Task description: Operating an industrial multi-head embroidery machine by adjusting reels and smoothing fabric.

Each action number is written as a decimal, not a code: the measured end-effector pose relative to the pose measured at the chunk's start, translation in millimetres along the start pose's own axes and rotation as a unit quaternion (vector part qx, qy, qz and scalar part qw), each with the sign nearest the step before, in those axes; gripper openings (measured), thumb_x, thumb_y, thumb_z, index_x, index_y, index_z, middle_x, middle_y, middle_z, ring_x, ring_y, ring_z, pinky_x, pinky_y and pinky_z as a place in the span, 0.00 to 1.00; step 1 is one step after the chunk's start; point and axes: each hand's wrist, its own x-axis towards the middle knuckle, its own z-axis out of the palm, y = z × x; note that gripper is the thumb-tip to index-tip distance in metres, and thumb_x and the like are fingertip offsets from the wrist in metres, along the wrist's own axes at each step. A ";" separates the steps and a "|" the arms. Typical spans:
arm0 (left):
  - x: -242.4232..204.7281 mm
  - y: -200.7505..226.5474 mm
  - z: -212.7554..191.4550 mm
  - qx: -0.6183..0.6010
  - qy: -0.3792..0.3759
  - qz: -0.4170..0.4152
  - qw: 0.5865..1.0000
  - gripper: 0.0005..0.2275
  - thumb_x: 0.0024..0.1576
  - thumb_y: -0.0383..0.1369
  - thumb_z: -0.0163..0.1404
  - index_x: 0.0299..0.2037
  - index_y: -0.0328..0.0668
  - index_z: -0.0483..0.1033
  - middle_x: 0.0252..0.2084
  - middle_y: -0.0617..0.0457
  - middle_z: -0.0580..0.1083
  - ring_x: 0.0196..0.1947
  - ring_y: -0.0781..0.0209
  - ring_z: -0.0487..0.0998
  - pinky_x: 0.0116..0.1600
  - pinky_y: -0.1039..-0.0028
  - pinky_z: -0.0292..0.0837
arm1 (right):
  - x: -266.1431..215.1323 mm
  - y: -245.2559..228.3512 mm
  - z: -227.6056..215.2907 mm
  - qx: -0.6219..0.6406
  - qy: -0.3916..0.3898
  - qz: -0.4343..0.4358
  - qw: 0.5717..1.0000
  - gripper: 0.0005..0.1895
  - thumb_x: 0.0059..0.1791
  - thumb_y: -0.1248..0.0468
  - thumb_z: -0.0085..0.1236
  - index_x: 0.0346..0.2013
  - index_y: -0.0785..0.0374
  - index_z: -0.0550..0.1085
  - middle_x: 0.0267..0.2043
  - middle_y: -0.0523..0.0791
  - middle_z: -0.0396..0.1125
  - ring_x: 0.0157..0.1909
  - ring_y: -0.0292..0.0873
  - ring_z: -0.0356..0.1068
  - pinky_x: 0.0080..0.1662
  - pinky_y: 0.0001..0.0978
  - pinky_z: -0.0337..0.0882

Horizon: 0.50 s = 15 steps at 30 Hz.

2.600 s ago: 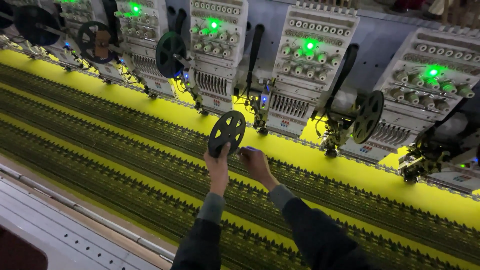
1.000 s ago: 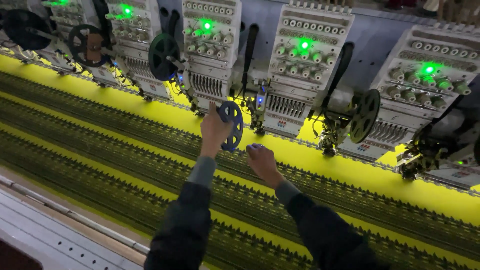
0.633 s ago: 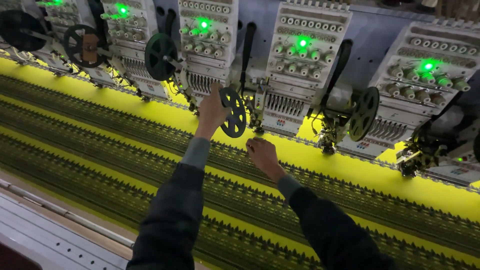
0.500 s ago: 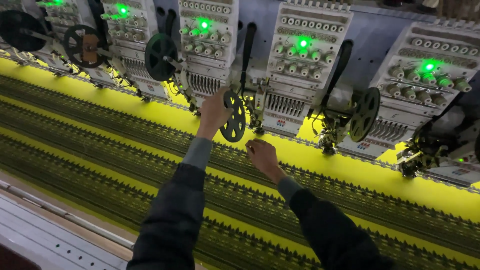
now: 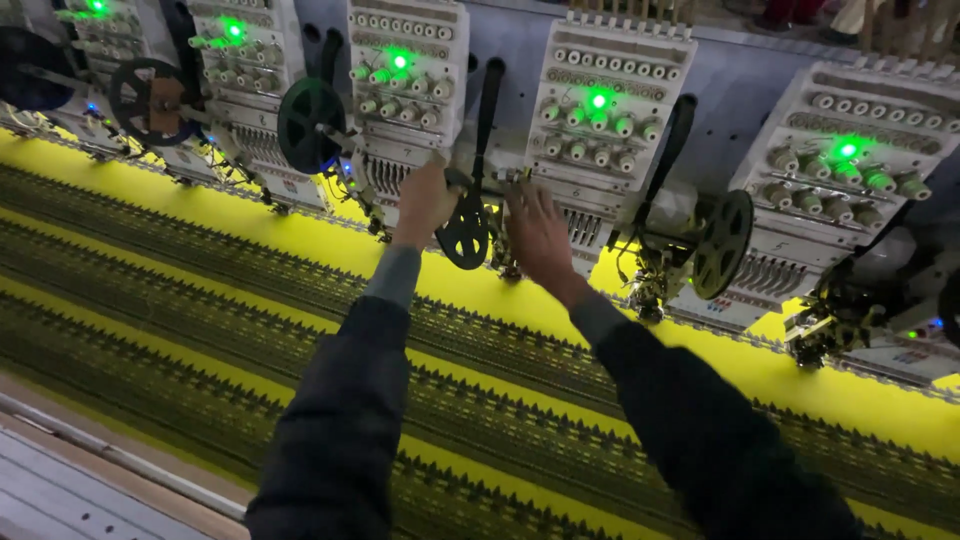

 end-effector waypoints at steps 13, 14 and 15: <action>15.6 2.7 3.5 0.008 0.069 -0.009 0.998 0.20 0.66 0.39 0.52 0.62 0.31 0.73 0.48 0.31 0.80 0.48 0.35 0.84 0.48 0.49 0.83 | 27.2 91.8 172.1 0.181 -0.089 0.034 0.979 0.09 0.54 0.61 0.56 0.48 0.59 0.75 0.42 0.54 0.68 0.48 0.63 0.73 0.51 0.53 0.69; 13.2 7.6 -2.9 -0.010 0.069 -0.012 0.997 0.21 0.67 0.39 0.50 0.64 0.30 0.72 0.46 0.29 0.80 0.46 0.34 0.84 0.45 0.48 0.83 | 33.4 82.6 138.3 0.207 -0.124 0.049 0.969 0.10 0.56 0.56 0.52 0.49 0.54 0.76 0.41 0.53 0.68 0.50 0.60 0.71 0.55 0.49 0.65; 9.8 10.9 -10.4 -0.027 0.069 -0.016 0.997 0.22 0.68 0.39 0.48 0.66 0.28 0.71 0.44 0.28 0.80 0.43 0.33 0.84 0.42 0.48 0.83 | 40.0 71.5 105.3 0.234 -0.158 0.065 0.957 0.12 0.58 0.51 0.48 0.49 0.50 0.76 0.39 0.52 0.68 0.51 0.56 0.70 0.58 0.45 0.60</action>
